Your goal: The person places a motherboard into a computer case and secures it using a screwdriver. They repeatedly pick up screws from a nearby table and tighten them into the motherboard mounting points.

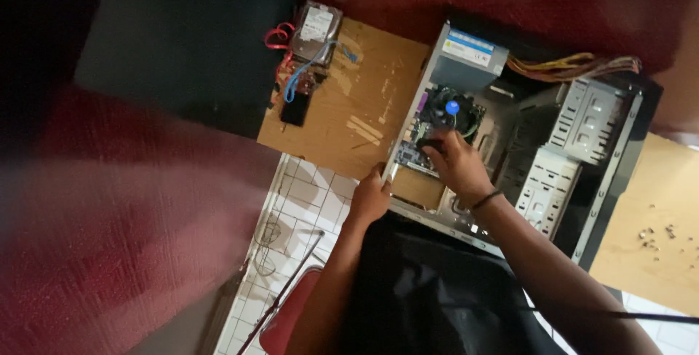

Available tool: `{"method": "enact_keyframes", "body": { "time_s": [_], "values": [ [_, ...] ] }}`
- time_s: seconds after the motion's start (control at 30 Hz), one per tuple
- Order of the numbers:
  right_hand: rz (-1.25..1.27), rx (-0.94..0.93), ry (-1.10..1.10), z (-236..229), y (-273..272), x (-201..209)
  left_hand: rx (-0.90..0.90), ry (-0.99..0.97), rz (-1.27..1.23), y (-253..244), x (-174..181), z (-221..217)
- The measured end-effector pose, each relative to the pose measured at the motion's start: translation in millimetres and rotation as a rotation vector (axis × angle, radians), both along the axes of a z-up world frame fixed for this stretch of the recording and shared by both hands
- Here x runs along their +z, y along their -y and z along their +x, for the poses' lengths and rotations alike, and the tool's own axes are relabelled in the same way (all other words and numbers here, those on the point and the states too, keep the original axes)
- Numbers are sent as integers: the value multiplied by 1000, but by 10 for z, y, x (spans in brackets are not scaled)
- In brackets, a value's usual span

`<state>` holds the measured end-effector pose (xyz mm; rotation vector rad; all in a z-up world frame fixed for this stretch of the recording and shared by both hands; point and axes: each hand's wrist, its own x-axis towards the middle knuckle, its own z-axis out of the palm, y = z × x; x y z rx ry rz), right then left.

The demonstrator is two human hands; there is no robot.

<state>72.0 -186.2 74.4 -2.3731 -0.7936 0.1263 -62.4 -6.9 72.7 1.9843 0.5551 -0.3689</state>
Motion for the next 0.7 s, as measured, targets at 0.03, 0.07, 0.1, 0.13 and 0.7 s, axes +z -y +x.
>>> {"method": "enact_keyframes", "body": {
  "time_s": [0.03,0.07,0.1,0.13,0.7],
  "values": [
    [-21,11,22,28,-23,-6,-12,-3,5,-18,75,14],
    [-20,8,21,25,-47,23,-15,-5,5,-24,79,14],
    [-29,9,34,24,-71,49,-15,-3,4,-30,80,14],
    [-38,10,47,23,-88,76,-16,-1,1,-29,82,16],
    [-105,4,-6,43,-164,125,-89,9,-87,-128,-86,52]
  ]
}}
